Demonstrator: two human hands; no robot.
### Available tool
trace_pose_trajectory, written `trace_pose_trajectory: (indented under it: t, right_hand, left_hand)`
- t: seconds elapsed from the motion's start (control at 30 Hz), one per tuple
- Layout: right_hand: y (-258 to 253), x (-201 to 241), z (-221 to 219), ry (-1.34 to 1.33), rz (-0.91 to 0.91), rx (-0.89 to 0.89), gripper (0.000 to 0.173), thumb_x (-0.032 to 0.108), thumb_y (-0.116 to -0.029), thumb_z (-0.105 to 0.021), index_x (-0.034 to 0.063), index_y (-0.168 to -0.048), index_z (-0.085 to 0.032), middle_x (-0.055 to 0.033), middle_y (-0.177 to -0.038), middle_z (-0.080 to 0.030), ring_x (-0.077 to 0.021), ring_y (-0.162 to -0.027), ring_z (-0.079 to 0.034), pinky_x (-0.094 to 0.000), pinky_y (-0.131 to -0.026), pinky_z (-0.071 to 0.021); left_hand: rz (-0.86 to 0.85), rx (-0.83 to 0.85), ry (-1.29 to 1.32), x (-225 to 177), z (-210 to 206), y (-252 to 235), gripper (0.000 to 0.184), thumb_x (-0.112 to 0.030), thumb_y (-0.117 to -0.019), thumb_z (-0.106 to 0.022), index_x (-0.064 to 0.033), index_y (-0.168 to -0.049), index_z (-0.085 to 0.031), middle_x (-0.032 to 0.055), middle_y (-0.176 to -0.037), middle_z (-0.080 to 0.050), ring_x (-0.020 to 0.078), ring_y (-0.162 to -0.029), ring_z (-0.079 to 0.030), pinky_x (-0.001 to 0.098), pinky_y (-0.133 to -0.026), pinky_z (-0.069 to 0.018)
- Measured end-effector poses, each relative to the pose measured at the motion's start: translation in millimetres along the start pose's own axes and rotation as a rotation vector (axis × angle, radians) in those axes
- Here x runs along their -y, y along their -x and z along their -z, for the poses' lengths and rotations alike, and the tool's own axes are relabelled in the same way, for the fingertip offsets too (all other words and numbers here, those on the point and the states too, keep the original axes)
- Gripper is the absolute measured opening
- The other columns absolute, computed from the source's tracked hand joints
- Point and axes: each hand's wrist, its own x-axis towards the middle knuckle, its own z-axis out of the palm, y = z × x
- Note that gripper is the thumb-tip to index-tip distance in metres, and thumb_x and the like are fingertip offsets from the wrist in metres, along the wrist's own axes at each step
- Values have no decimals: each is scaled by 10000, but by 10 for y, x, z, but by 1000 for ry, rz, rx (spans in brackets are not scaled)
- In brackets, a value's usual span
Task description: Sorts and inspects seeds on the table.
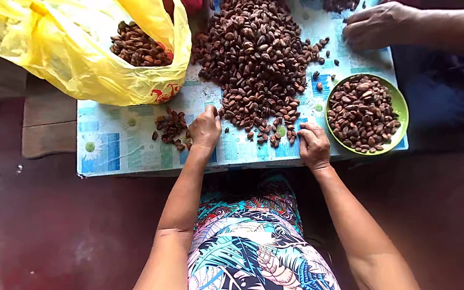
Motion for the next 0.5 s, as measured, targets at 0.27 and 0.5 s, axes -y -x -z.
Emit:
trace_pose_trajectory:
  t: [0.27,0.5]
  right_hand:
    - [-13,-67,-13,1,18,8,249,-7,-927,-510,-52,-1006,-741,-229,-1246,-700,-413,-1227,-642,-503,-1087,-477]
    - [-21,-62,-21,6,17,-15,242,-1,-934,-511,-55,-979,-742,-234,-1234,-704,-416,-1211,-650,-507,-1072,-483]
  left_hand:
    - [-6,61,46,121,90,-102,317,-214,-1068,-517,-7,-1285,-618,277,-1108,-701,474,-1081,-678,660,-892,-497]
    - [-171,178,260,175,123,-342,414,-230,-1028,-624,-9,-1376,-582,279,-1143,-685,458,-1042,-675,664,-930,-495]
